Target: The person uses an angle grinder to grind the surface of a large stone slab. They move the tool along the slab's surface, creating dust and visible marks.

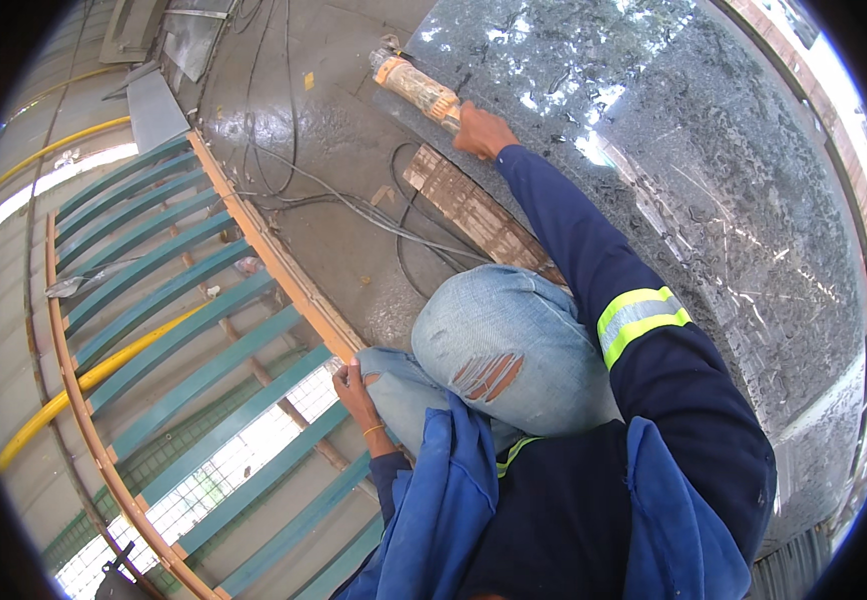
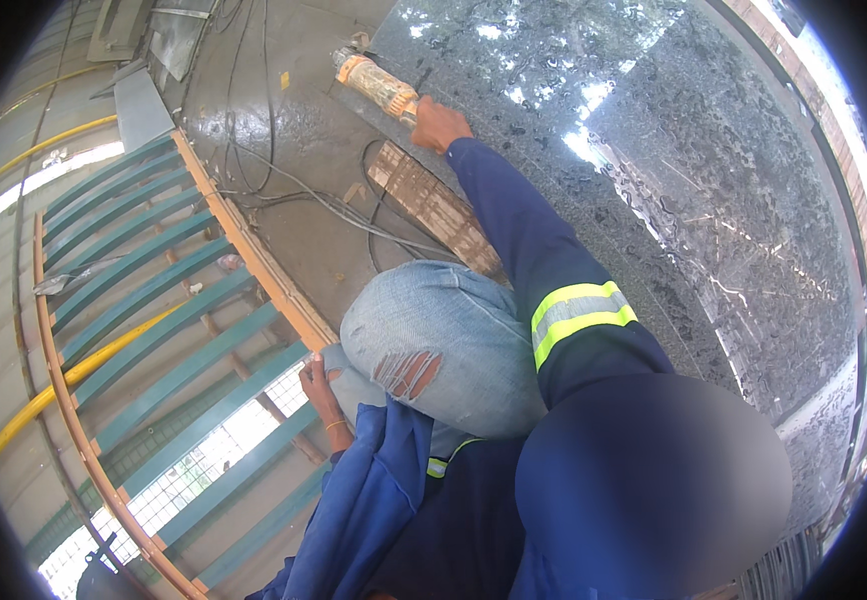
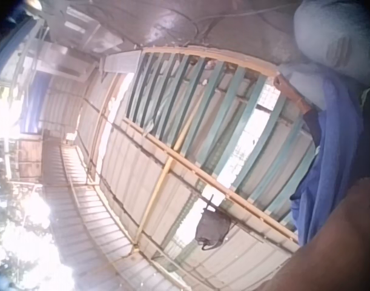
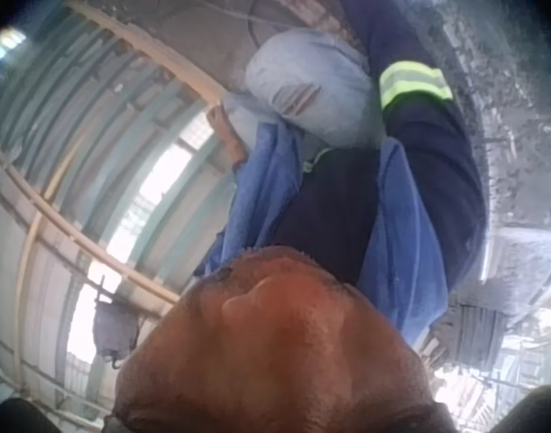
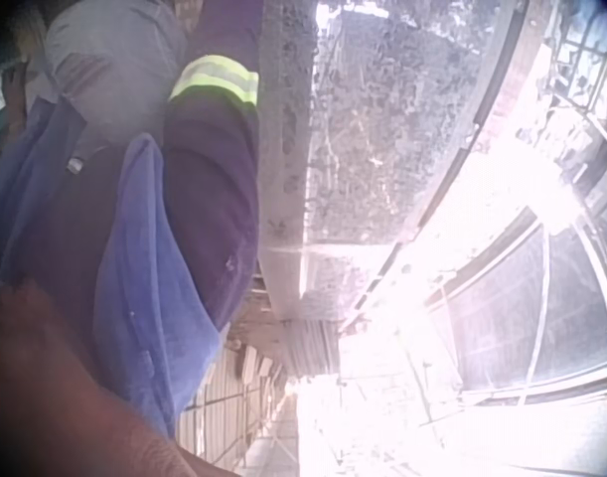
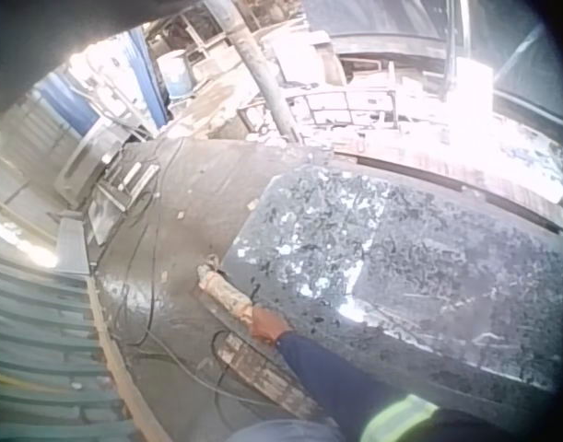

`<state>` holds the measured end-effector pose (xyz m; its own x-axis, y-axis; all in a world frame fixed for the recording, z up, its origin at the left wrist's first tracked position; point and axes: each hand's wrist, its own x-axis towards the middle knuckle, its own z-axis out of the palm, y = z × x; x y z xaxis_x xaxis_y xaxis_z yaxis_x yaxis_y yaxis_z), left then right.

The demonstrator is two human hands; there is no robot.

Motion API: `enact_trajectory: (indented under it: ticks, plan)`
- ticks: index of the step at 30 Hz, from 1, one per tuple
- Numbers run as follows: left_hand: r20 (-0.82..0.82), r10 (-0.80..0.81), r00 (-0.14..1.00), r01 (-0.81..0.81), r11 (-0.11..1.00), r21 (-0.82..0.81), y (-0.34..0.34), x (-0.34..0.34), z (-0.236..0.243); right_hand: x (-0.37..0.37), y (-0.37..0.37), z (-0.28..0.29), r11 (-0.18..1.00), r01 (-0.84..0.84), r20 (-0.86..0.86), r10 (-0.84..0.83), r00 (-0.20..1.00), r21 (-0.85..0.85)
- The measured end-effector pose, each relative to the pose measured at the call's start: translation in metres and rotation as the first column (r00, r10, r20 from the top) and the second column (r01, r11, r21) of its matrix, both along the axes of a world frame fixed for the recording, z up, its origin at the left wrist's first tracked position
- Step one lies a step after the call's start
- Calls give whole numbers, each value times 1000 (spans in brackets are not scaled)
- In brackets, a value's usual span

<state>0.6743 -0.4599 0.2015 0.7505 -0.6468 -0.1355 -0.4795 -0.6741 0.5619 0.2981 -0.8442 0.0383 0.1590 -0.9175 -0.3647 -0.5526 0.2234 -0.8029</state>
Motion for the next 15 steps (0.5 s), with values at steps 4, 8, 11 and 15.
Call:
enact_trajectory:
  ticks: [4,8,11,15]
  plan:
    - [27,-9,1000,9,1000,9,-2,5,-2,-5,7,0,1000,-26,-38,25,999,-17]
    - [-9,1,1000,-1,1000,-3,-6,8,-8,-11,12,2,1000,-23,-56,22,998,-8]
    - [-3,-2,1000,2,1000,4,-13,-9,-2,-14,14,6,1000,-22,-49,22,999,17]
    - [20,-14,1000,14,1000,12,-13,-9,1,-13,11,7,1000,-28,-45,28,999,1]
